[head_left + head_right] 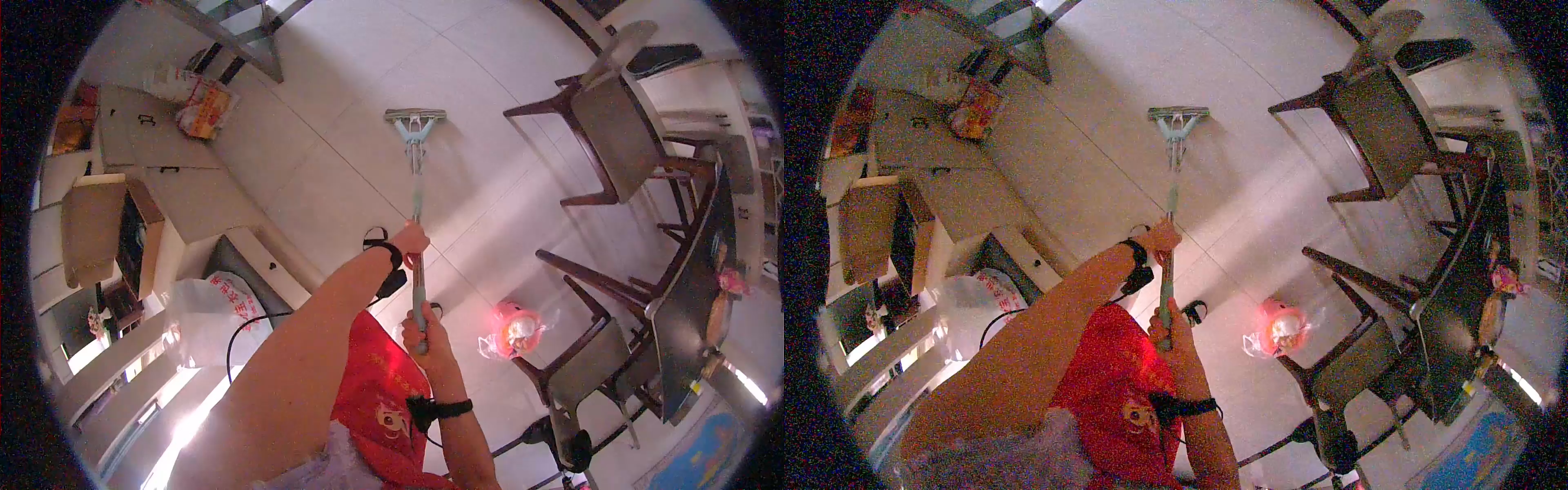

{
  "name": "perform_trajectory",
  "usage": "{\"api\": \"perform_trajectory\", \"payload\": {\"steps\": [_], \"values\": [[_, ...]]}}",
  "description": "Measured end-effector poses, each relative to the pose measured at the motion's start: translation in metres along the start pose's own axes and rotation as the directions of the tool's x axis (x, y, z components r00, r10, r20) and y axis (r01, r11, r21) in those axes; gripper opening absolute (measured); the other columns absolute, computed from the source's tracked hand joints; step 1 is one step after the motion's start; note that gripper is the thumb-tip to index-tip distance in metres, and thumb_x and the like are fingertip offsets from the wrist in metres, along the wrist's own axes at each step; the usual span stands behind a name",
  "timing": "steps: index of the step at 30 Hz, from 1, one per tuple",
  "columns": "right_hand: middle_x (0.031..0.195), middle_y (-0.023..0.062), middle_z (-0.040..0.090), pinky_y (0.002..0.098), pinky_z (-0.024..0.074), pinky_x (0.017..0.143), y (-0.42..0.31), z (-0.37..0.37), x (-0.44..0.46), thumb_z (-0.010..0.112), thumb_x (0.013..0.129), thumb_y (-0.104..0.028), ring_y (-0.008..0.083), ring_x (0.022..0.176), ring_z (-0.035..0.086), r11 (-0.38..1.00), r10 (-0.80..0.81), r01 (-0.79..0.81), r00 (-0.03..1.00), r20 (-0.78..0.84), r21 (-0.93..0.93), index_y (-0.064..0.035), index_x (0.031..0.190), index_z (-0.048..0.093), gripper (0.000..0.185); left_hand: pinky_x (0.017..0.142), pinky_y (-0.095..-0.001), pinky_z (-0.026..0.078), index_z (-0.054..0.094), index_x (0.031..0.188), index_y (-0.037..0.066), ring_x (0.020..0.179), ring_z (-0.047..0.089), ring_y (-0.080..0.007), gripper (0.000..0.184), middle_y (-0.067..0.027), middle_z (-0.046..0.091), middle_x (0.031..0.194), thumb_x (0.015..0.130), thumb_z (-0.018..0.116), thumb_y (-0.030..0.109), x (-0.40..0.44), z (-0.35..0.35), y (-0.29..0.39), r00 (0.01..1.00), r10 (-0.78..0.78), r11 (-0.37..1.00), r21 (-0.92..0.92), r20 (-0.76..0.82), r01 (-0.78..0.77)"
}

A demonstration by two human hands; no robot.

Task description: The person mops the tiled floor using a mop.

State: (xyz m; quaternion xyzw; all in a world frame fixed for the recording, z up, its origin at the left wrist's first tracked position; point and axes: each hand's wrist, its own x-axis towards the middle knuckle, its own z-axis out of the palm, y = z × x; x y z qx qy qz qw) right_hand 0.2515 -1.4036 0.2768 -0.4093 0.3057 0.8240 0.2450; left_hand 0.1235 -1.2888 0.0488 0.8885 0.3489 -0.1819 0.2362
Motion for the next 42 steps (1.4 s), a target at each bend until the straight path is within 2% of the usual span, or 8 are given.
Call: {"api": "perform_trajectory", "payload": {"steps": [7, 12, 20, 24, 29, 30, 40, 42], "values": [[0.053, -0.0026, 0.039, 0.0188, 0.0267, 0.033, 0.029, -0.137, -0.125, 0.041, 0.090, -0.037, 0.0061, 0.038, 0.033, 0.948, -0.038, -0.040, 0.971, -0.238, -0.316, -0.0078, 0.079, 0.044, 0.031, 0.039, -0.0382, 0.037, 0.058, 0.060, 0.014, 0.053, 0.060, -0.0246, 0.029, -0.0057, 0.061, 0.061, 0.047, 0.073, 0.035, -0.007, 0.107, 0.187, 0.992, 0.067, 0.991, -0.107, -0.107, -0.079], [0.056, -0.0008, 0.044, 0.0191, 0.0316, 0.034, 0.082, -0.272, -0.223, 0.043, 0.088, -0.037, 0.0073, 0.040, 0.038, 0.781, -0.301, 0.075, 0.915, -0.269, -0.620, -0.0073, 0.082, 0.048, 0.031, 0.041, -0.0441, 0.038, 0.059, 0.065, 0.015, 0.056, 0.059, -0.0287, 0.018, -0.0095, 0.058, 0.060, 0.073, 0.051, 0.028, -0.040, 0.137, 0.357, 0.988, 0.095, 0.914, -0.384, -0.123, -0.135], [0.053, -0.0026, 0.036, 0.0203, 0.0246, 0.031, 0.105, -0.214, -0.331, 0.044, 0.088, -0.033, 0.0073, 0.037, 0.031, 0.989, 0.101, -0.137, 0.904, -0.414, -0.058, -0.0124, 0.075, 0.043, 0.024, 0.048, -0.0443, 0.042, 0.057, 0.078, 0.012, 0.061, 0.060, -0.0293, 0.021, -0.0086, 0.055, 0.059, 0.067, 0.059, 0.029, -0.104, 0.061, 0.445, 0.921, 0.365, 0.726, -0.578, -0.135, -0.372], [0.058, -0.0004, 0.045, 0.0216, 0.0335, 0.036, 0.092, -0.162, -0.298, 0.053, 0.084, -0.031, 0.0096, 0.042, 0.039, 0.925, -0.003, -0.165, 0.898, -0.441, -0.343, -0.0076, 0.085, 0.049, 0.024, 0.064, -0.0456, 0.049, 0.053, 0.081, -0.003, 0.070, 0.061, -0.0350, 0.036, -0.0173, 0.060, 0.071, 0.072, 0.058, 0.032, -0.123, -0.061, 0.376, 0.731, -0.313, -0.077, -0.783, 0.607, 0.617], [0.053, -0.0079, 0.034, 0.0172, 0.0249, 0.036, 0.073, -0.085, -0.202, 0.049, 0.085, -0.022, 0.0027, 0.040, 0.031, 0.866, -0.046, -0.085, 0.968, -0.247, -0.492, -0.0145, 0.068, 0.040, 0.021, 0.064, -0.0363, 0.051, 0.048, 0.083, -0.008, 0.075, 0.060, -0.0360, 0.041, -0.0232, 0.059, 0.080, 0.075, 0.055, 0.032, -0.073, 0.062, 0.319, 0.566, -0.823, 0.386, -0.776, -0.046, 0.498], [0.053, -0.0078, 0.034, 0.0171, 0.0247, 0.036, 0.068, -0.074, -0.177, 0.049, 0.086, -0.021, 0.0026, 0.040, 0.030, 0.846, -0.076, -0.045, 0.976, -0.204, -0.531, -0.0146, 0.067, 0.041, 0.021, 0.065, -0.0391, 0.050, 0.046, 0.088, -0.009, 0.075, 0.060, -0.0368, 0.044, -0.0249, 0.057, 0.083, 0.076, 0.053, 0.033, -0.088, 0.036, 0.260, 0.773, -0.634, 0.327, -0.897, 0.024, 0.296], [0.058, -0.0018, 0.038, 0.0165, 0.0300, 0.037, 0.012, 0.104, 0.102, 0.048, 0.086, -0.030, 0.0037, 0.042, 0.033, 0.976, 0.144, -0.108, 0.972, 0.187, -0.187, -0.0040, 0.083, 0.049, 0.026, 0.038, -0.0368, 0.049, 0.046, 0.068, -0.011, 0.048, 0.059, -0.0285, 0.033, -0.0153, 0.053, 0.052, 0.071, 0.052, 0.021, -0.106, -0.063, -0.134, 0.627, -0.725, -0.187, -0.957, 0.287, 0.222], [0.059, -0.0005, 0.038, 0.0160, 0.0319, 0.040, 0.018, 0.113, 0.125, 0.048, 0.087, -0.031, 0.0033, 0.044, 0.033, 0.977, 0.184, -0.157, 0.960, 0.212, -0.141, -0.0008, 0.086, 0.049, 0.030, 0.039, -0.0394, 0.047, 0.049, 0.061, -0.007, 0.050, 0.059, -0.0269, 0.026, -0.0124, 0.054, 0.052, 0.070, 0.054, 0.017, -0.080, 0.015, -0.178, 0.714, -0.694, 0.128, -0.961, 0.090, 0.245]]}}
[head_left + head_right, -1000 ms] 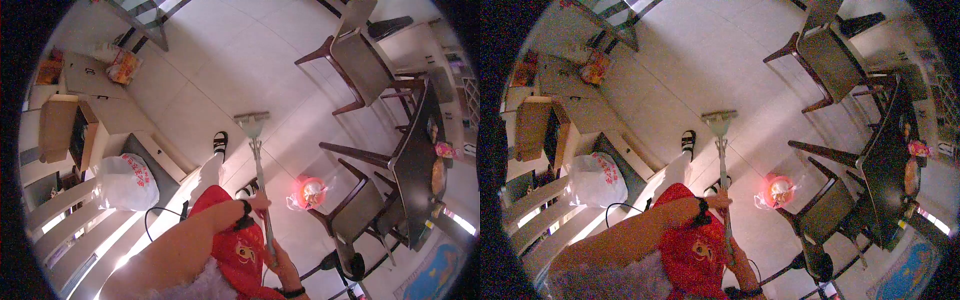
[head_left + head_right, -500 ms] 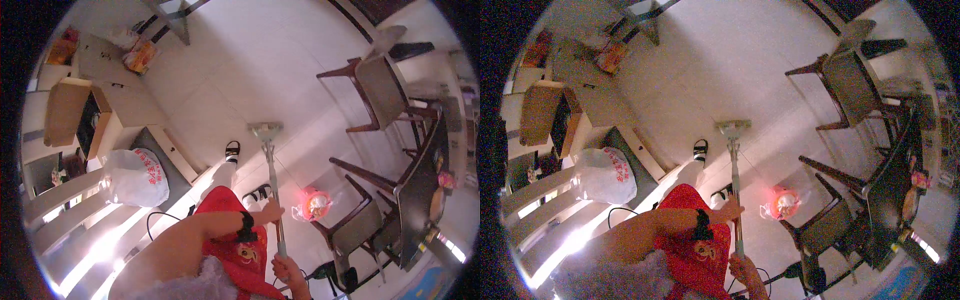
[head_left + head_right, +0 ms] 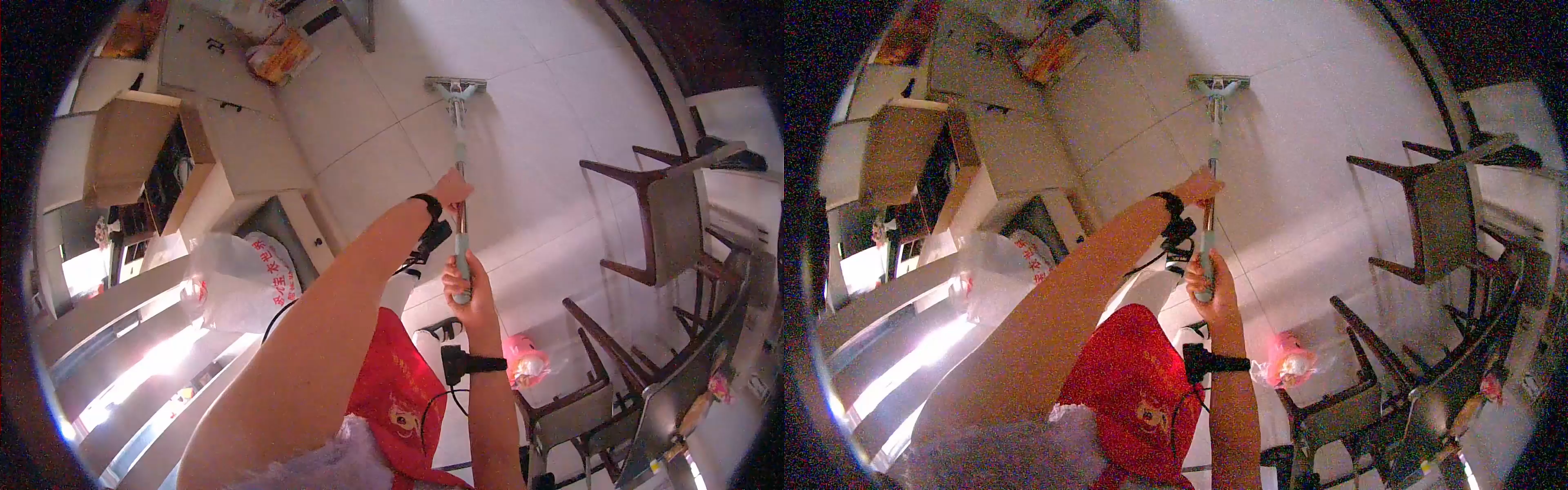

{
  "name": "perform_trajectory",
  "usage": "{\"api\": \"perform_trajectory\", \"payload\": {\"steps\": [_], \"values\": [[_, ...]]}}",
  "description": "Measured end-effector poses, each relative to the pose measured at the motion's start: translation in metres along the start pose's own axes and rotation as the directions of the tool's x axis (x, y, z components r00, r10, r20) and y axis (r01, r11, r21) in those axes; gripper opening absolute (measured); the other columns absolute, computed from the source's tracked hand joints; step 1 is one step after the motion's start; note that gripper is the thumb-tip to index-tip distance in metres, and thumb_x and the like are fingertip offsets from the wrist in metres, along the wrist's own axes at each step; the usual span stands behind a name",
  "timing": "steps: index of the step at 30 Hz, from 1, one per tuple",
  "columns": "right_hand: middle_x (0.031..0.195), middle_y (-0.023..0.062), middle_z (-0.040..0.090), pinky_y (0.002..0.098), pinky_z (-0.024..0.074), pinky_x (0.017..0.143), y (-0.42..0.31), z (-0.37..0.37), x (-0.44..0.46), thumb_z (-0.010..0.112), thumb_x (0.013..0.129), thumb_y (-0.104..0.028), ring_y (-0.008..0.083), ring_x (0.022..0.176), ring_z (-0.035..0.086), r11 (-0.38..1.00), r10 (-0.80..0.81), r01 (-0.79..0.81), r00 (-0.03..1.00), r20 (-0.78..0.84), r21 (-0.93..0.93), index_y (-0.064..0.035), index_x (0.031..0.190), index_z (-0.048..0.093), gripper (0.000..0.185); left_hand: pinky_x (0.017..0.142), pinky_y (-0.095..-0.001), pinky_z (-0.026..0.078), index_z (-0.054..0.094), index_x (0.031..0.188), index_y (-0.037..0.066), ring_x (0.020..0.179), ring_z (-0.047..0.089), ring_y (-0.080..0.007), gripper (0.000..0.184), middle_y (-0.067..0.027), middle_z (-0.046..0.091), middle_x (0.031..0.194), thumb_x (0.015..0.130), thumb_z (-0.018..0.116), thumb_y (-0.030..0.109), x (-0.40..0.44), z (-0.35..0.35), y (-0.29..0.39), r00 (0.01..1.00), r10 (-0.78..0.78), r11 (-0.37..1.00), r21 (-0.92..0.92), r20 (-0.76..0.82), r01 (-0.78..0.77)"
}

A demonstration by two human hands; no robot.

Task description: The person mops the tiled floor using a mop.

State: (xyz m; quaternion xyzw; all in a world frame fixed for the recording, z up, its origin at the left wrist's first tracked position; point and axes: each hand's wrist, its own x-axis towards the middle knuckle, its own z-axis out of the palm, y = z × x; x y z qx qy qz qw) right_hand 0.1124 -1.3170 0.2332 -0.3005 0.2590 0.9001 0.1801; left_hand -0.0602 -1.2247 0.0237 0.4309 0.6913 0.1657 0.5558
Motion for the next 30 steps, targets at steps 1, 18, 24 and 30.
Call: {"api": "perform_trajectory", "payload": {"steps": [1, 18, 24, 30], "values": [[0.060, -0.0002, 0.038, 0.0158, 0.0321, 0.041, 0.002, 0.000, 0.007, 0.048, 0.087, -0.031, 0.0033, 0.044, 0.033, 1.000, 0.028, -0.028, 1.000, -0.003, -0.007, -0.0005, 0.086, 0.049, 0.031, 0.040, -0.0400, 0.045, 0.051, 0.059, -0.004, 0.052, 0.059, -0.0260, 0.023, -0.0109, 0.055, 0.053, 0.070, 0.055, 0.016, 0.003, 0.002, -0.011, 0.997, 0.067, 0.989, 0.132, 0.037, -0.071], [0.053, -0.0017, 0.041, 0.0177, 0.0303, 0.034, 0.087, -0.183, -0.277, 0.045, 0.088, -0.035, 0.0062, 0.038, 0.034, 0.898, -0.074, -0.159, 0.864, -0.497, -0.410, -0.0071, 0.081, 0.048, 0.029, 0.044, -0.0373, 0.039, 0.063, 0.059, 0.012, 0.047, 0.055, -0.0214, 0.022, -0.0047, 0.055, 0.050, 0.049, 0.073, 0.029, -0.250, 0.282, -0.019, 0.941, 0.011, 0.972, 0.217, 0.337, -0.089], [0.059, 0.0026, 0.048, 0.0212, 0.0324, 0.035, 0.130, -0.237, -0.458, 0.046, 0.087, -0.038, 0.0089, 0.038, 0.036, 0.977, 0.121, -0.205, 0.772, -0.624, -0.064, -0.0055, 0.082, 0.050, 0.033, 0.050, -0.0423, 0.044, 0.060, 0.061, 0.015, 0.064, 0.060, -0.0256, 0.024, -0.0093, 0.060, 0.065, 0.066, 0.059, 0.038, -0.375, 0.527, -0.075, 0.539, 0.720, 0.471, 0.263, 0.438, -0.842], [0.047, -0.0048, 0.030, 0.0208, 0.0194, 0.027, 0.166, -0.211, -0.522, 0.038, 0.090, -0.034, 0.0073, 0.032, 0.026, 0.987, 0.003, -0.116, 0.705, -0.709, -0.110, -0.0155, 0.062, 0.038, 0.034, 0.056, -0.0449, 0.034, 0.045, 0.073, 0.015, 0.054, 0.046, -0.0252, 0.016, -0.0043, 0.043, 0.061, 0.070, 0.050, 0.030, -0.477, 0.534, -0.009, 0.730, 0.569, 0.794, -0.021, 0.379, -0.608]]}}
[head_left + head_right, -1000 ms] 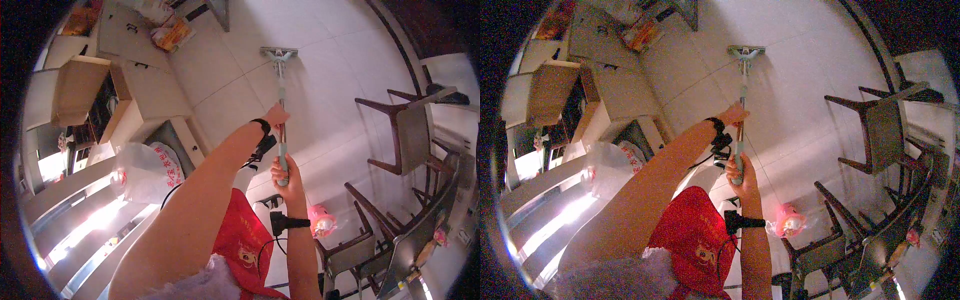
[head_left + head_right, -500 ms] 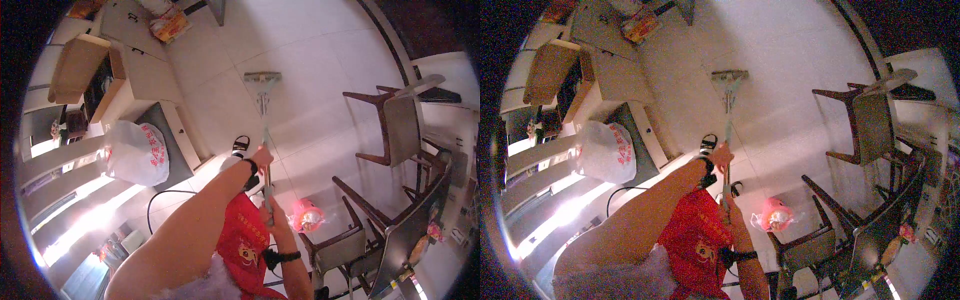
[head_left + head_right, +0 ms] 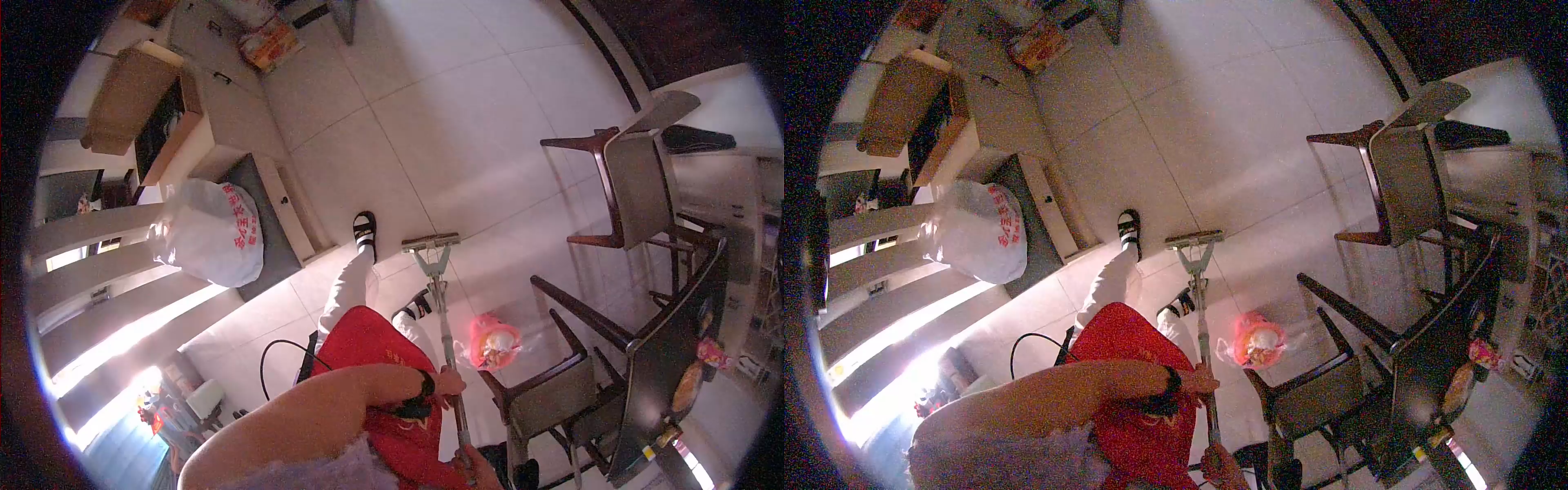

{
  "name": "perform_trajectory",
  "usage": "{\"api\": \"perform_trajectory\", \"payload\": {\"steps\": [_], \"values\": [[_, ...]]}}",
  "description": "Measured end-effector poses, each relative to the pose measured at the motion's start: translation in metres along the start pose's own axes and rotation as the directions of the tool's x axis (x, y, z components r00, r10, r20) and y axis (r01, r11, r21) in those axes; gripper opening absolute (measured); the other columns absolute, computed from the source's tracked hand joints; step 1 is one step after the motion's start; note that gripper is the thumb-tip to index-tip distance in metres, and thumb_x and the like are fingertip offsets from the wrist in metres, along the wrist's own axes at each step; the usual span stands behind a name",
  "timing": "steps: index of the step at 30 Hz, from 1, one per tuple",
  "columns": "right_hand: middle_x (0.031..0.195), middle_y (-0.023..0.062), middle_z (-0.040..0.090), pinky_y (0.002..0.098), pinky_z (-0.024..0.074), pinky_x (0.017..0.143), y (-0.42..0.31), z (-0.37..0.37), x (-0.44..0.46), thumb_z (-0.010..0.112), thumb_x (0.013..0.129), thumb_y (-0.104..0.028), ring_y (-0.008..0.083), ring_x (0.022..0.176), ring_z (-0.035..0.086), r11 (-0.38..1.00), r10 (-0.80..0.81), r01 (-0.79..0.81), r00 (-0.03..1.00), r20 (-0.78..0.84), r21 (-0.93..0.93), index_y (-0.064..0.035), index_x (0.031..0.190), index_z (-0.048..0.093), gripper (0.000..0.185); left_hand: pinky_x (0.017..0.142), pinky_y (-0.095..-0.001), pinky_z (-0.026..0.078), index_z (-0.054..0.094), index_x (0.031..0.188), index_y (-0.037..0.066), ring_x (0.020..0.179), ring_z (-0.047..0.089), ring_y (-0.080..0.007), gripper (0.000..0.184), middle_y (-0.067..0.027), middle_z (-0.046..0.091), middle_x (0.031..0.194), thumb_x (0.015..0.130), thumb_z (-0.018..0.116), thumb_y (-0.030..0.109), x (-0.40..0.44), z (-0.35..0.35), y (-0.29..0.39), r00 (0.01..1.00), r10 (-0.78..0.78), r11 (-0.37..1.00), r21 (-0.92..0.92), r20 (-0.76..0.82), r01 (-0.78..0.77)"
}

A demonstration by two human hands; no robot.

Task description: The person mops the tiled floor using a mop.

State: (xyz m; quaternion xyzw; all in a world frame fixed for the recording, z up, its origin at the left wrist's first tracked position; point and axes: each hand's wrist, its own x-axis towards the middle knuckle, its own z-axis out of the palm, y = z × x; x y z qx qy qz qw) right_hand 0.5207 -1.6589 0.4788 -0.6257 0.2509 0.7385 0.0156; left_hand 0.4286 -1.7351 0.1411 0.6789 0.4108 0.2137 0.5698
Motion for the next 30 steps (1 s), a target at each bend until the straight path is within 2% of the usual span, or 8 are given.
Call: {"api": "perform_trajectory", "payload": {"steps": [2, 4, 9, 10, 14, 19, 24, 30], "values": [[0.047, -0.0049, 0.030, 0.0203, 0.0194, 0.027, -0.007, 0.016, -0.001, 0.038, 0.090, -0.033, 0.0069, 0.032, 0.026, 0.993, -0.045, 0.036, 0.996, -0.077, -0.108, -0.0149, 0.062, 0.038, 0.034, 0.058, -0.0451, 0.039, 0.045, 0.081, 0.010, 0.060, 0.052, -0.0275, 0.022, -0.0091, 0.047, 0.067, 0.072, 0.051, 0.029, 0.021, -0.053, 0.038, 0.786, -0.609, 0.748, -0.252, 0.106, 0.614], [0.050, -0.0026, 0.035, 0.0209, 0.0241, 0.030, -0.015, 0.022, 0.007, 0.039, 0.089, -0.036, 0.0076, 0.033, 0.029, 0.990, -0.015, 0.007, 0.998, -0.058, -0.140, -0.0116, 0.069, 0.041, 0.032, 0.060, -0.0453, 0.044, 0.044, 0.088, 0.004, 0.067, 0.057, -0.0299, 0.029, -0.0140, 0.052, 0.073, 0.074, 0.051, 0.029, 0.038, -0.098, 0.074, 0.334, -0.938, 0.231, -0.554, 0.092, 0.800], [0.057, 0.0012, 0.043, 0.0216, 0.0318, 0.032, -0.046, 0.066, 0.078, 0.036, 0.089, -0.046, 0.0095, 0.036, 0.036, 0.999, 0.015, -0.019, 0.996, -0.086, -0.049, -0.0065, 0.083, 0.047, 0.041, 0.061, -0.0431, 0.046, 0.031, 0.100, -0.004, 0.070, 0.057, -0.0373, 0.045, -0.0209, 0.055, 0.079, 0.075, 0.054, 0.025, 0.028, -0.082, -0.047, 0.566, -0.824, 0.538, -0.339, -0.021, 0.771], [0.057, 0.0011, 0.044, 0.0213, 0.0304, 0.031, -0.054, 0.058, 0.125, 0.036, 0.088, -0.047, 0.0094, 0.035, 0.036, 0.892, -0.206, 0.199, 0.978, 0.027, -0.406, -0.0074, 0.081, 0.047, 0.042, 0.058, -0.0432, 0.043, 0.039, 0.092, -0.002, 0.063, 0.055, -0.0342, 0.036, -0.0182, 0.055, 0.071, 0.074, 0.055, 0.026, 0.029, -0.108, -0.081, 0.583, -0.806, 0.558, -0.464, -0.106, 0.688], [0.050, -0.0004, 0.042, 0.0208, 0.0262, 0.027, -0.074, 0.140, 0.176, 0.033, 0.088, -0.051, 0.0086, 0.031, 0.033, 0.813, -0.237, 0.295, 0.955, 0.176, -0.502, -0.0100, 0.077, 0.047, 0.044, 0.063, -0.0488, 0.036, 0.056, 0.053, 0.010, 0.058, 0.054, -0.0274, 0.016, -0.0097, 0.052, 0.052, 0.067, 0.056, 0.020, 0.032, -0.258, -0.087, 0.861, -0.453, 0.656, 0.568, -0.230, 0.497], [0.047, -0.0017, 0.038, 0.0215, 0.0254, 0.028, -0.115, 0.237, 0.212, 0.035, 0.087, -0.051, 0.0076, 0.031, 0.030, 0.984, -0.033, 0.096, 0.927, 0.373, -0.150, -0.0098, 0.079, 0.049, 0.044, 0.073, -0.0478, 0.038, 0.059, 0.055, 0.013, 0.066, 0.058, -0.0255, 0.017, -0.0055, 0.055, 0.055, 0.068, 0.056, 0.023, 0.056, -0.349, -0.152, 0.840, -0.384, 0.538, 0.647, -0.383, 0.541], [0.057, -0.0016, 0.043, 0.0193, 0.0307, 0.038, -0.169, 0.315, 0.245, 0.038, 0.088, -0.048, 0.0049, 0.041, 0.034, 0.999, -0.040, 0.043, 0.758, 0.651, 0.012, -0.0070, 0.084, 0.050, 0.043, 0.046, -0.0317, 0.044, 0.059, 0.051, 0.015, 0.059, 0.059, -0.0246, 0.014, -0.0029, 0.058, 0.055, 0.063, 0.059, 0.020, 0.097, -0.472, -0.227, 0.884, -0.466, 0.764, 0.495, -0.022, 0.415], [0.052, -0.0014, 0.045, 0.0188, 0.0311, 0.032, -0.139, 0.236, 0.241, 0.041, 0.086, -0.048, 0.0052, 0.035, 0.035, 0.973, -0.160, 0.212, 0.906, 0.392, -0.094, -0.0063, 0.082, 0.051, 0.043, 0.056, -0.0396, 0.034, 0.059, 0.062, 0.016, 0.054, 0.056, -0.0229, 0.009, -0.0021, 0.055, 0.052, 0.066, 0.059, 0.024, 0.090, -0.349, -0.250, 0.935, -0.322, 0.506, 0.808, -0.148, 0.302]]}}
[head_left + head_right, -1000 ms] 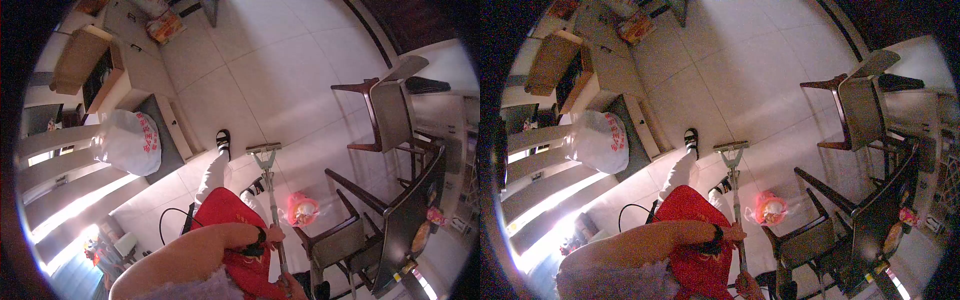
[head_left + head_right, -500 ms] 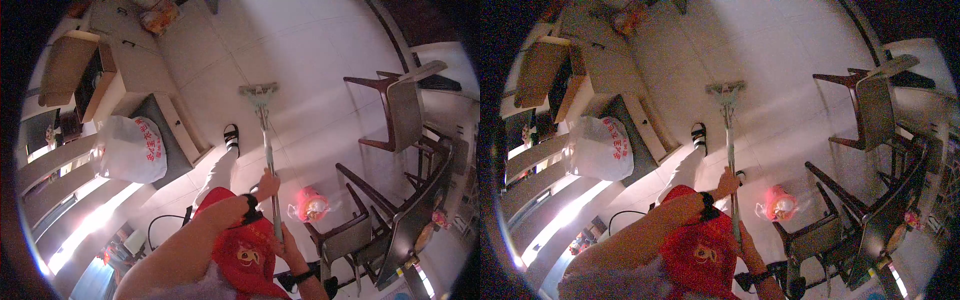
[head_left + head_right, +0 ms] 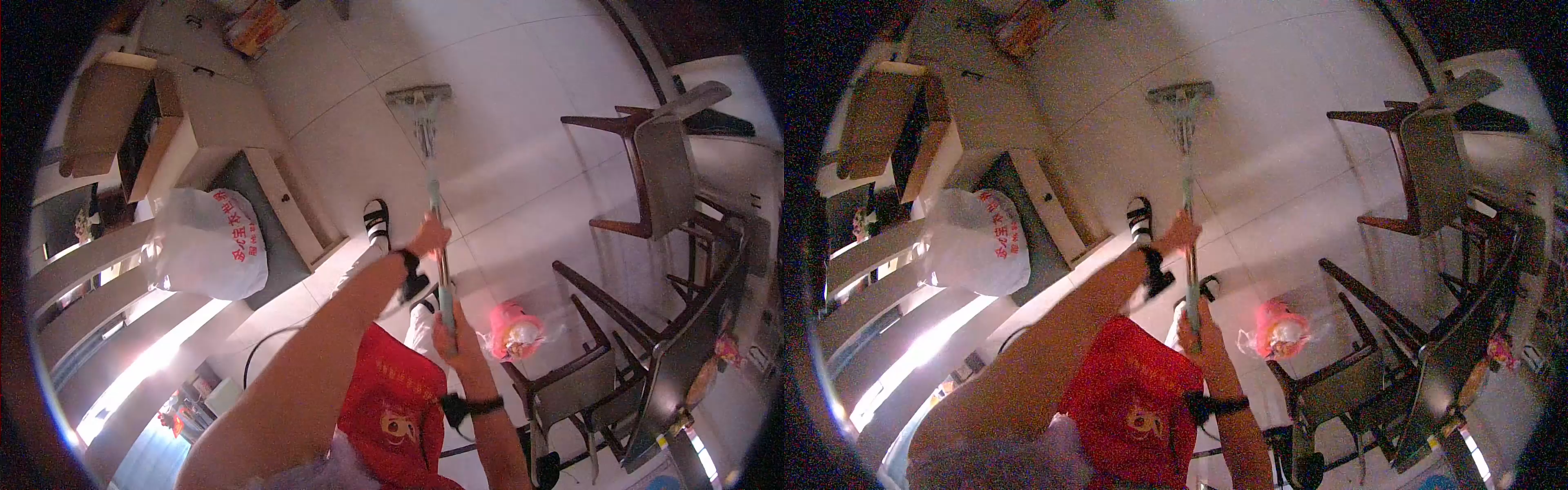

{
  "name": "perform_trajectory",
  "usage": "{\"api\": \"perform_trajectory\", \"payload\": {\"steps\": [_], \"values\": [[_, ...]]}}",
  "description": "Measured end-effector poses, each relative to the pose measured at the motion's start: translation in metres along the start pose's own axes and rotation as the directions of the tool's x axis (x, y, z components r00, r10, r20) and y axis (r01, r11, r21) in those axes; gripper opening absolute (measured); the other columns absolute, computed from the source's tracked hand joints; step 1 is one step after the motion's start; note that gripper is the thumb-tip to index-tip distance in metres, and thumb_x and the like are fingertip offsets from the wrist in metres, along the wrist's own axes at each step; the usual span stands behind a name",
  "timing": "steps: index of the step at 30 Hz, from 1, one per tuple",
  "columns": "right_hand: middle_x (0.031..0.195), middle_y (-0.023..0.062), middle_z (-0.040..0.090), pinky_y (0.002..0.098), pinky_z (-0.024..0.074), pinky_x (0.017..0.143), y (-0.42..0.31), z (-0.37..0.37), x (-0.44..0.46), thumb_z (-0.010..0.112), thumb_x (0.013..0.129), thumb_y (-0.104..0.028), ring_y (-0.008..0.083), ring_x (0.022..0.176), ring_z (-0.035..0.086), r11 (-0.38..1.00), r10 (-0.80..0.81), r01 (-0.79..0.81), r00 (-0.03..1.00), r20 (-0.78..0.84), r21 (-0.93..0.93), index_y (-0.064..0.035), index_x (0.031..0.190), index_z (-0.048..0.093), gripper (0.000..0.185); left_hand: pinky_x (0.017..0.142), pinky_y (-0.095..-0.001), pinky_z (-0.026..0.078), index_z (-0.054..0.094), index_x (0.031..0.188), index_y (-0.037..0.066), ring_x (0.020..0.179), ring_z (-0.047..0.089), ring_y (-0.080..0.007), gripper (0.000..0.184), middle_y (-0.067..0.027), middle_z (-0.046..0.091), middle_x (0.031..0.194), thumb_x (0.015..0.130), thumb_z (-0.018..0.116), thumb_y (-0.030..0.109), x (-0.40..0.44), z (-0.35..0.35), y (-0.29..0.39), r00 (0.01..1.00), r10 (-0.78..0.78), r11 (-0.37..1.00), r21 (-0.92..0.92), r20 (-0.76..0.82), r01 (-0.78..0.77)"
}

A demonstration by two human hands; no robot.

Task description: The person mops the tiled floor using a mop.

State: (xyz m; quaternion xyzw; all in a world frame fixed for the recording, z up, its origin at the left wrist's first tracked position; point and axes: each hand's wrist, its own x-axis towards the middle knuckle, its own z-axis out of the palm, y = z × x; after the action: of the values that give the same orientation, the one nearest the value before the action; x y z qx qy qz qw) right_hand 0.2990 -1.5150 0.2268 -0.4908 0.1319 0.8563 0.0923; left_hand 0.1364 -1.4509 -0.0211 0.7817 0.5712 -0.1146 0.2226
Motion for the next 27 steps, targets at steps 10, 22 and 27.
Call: {"api": "perform_trajectory", "payload": {"steps": [10, 22, 27], "values": [[0.054, 0.0004, 0.048, 0.0208, 0.0326, 0.033, 0.064, -0.053, -0.156, 0.039, 0.087, -0.048, 0.0077, 0.036, 0.039, 0.975, 0.032, -0.099, 0.948, -0.318, -0.198, -0.0088, 0.086, 0.051, 0.041, 0.062, -0.0500, 0.044, 0.064, 0.064, 0.005, 0.065, 0.059, -0.0339, 0.019, -0.0198, 0.056, 0.061, 0.064, 0.056, 0.022, -0.121, -0.054, 0.196, 0.908, -0.359, 0.625, -0.667, 0.217, 0.406], [0.053, -0.0004, 0.044, 0.0185, 0.0286, 0.032, -0.025, 0.017, -0.002, 0.038, 0.087, -0.050, 0.0051, 0.035, 0.034, 0.973, -0.020, -0.007, 0.993, 0.115, 0.231, -0.0073, 0.083, 0.050, 0.044, 0.050, -0.0346, 0.038, 0.056, 0.052, 0.014, 0.061, 0.057, -0.0220, 0.011, -0.0024, 0.053, 0.051, 0.051, 0.067, 0.017, 0.042, -0.022, 0.008, 0.943, -0.245, 0.839, -0.438, 0.227, 0.323], [0.047, -0.0024, 0.041, 0.0185, 0.0286, 0.029, 0.044, -0.029, -0.091, 0.035, 0.086, -0.054, 0.0061, 0.033, 0.037, 0.985, 0.004, -0.066, 0.932, -0.364, -0.159, -0.0098, 0.081, 0.050, 0.047, 0.062, -0.0412, 0.036, 0.060, 0.056, 0.015, 0.063, 0.055, -0.0230, 0.012, -0.0023, 0.053, 0.054, 0.065, 0.058, 0.021, -0.066, -0.048, 0.121, 0.988, 0.054, 0.987, -0.159, 0.142, -0.031]]}}
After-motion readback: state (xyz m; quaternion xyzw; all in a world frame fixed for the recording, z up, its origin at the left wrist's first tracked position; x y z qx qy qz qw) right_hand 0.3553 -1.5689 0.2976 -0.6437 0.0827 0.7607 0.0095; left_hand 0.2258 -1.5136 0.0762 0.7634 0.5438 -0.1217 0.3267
